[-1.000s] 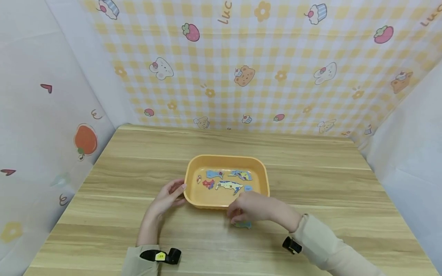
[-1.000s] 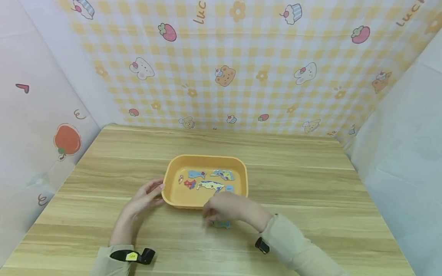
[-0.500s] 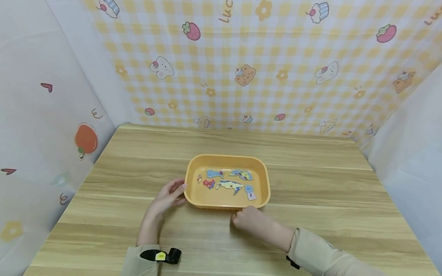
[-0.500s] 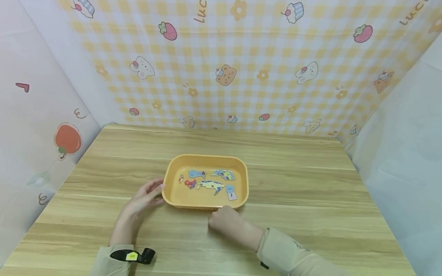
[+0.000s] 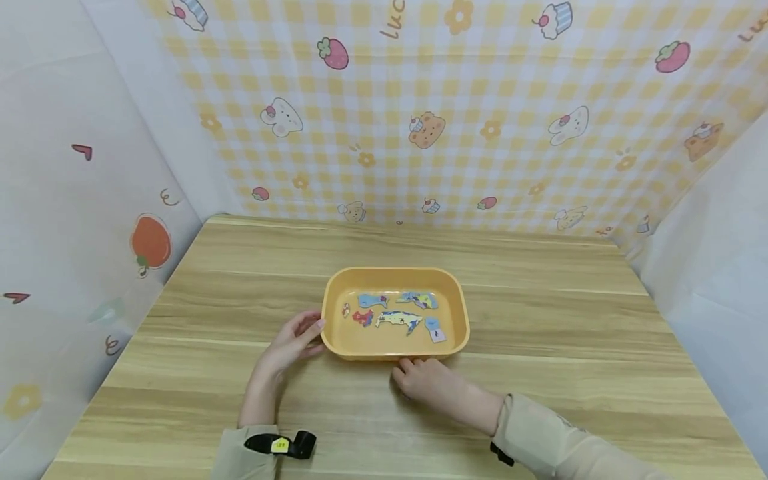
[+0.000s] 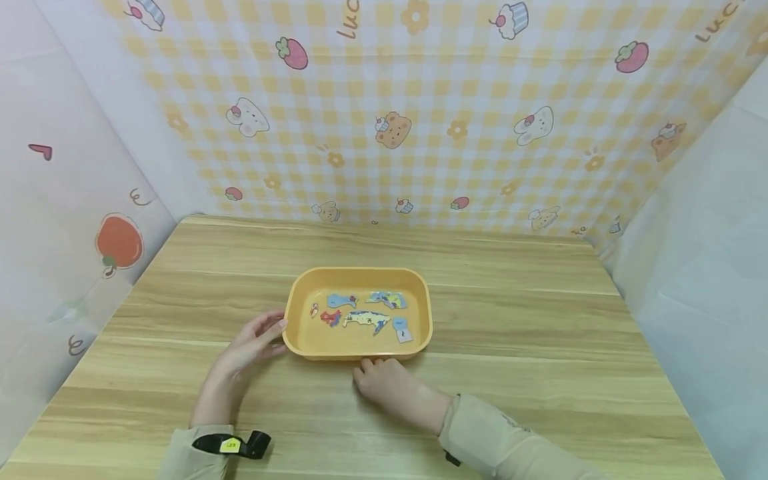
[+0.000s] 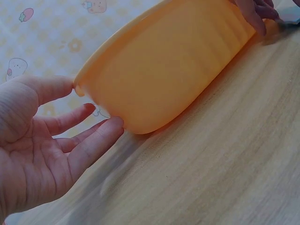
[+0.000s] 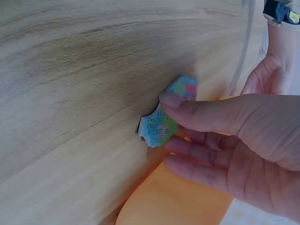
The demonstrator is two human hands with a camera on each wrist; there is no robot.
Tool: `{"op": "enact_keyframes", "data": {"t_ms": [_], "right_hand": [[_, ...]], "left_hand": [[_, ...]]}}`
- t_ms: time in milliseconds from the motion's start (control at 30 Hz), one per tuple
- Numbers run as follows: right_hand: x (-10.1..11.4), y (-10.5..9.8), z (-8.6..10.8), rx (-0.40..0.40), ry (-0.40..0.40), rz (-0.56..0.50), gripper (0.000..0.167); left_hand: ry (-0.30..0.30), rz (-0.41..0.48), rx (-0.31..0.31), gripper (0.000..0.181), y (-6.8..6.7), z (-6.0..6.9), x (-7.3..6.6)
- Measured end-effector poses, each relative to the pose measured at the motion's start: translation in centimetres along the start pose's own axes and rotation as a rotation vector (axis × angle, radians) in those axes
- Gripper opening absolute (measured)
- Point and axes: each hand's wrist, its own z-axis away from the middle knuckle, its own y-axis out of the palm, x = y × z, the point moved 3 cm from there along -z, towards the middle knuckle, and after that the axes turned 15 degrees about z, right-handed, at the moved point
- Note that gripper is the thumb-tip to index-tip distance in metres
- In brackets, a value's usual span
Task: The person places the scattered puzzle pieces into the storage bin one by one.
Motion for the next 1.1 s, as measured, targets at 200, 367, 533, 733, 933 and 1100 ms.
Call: {"op": "enact_keyframes", "data": {"t_ms": [200,367,533,733,933,1100], "right_hand": [[-0.7,-0.1,0.0,0.114,-0.062,-0.247,0.019],[-2.4,-0.8,0.0,0.204,-0.062,-0.637,0.014],[-3.8,-2.0,-0.1,0.247,-0.091,-0.798,0.011],[-5.0,-3.2,-0.6,0.252,-0.142,-0.899,0.007],[-6.5,-3.5,-1.0,0.177,-0.17,-0.977,0.012],[-7.7,-3.0,-1.8,0.116,-0.148,-1.044,0.015]], "left_hand": [[-0.001,-0.003,0.003,0.054,0.1,0.0,0.1],[0.002,-0.007,0.0,0.054,0.1,0.1,0.0],[0.004,-0.004,0.005,0.055,0.1,0.1,-0.1],[0.011,-0.01,0.012,0.055,0.0,0.1,-0.1],[0.028,0.004,0.031,0.052,0.0,0.1,-0.1],[0.029,-0.001,0.038,0.053,0.1,0.1,-0.1]]}}
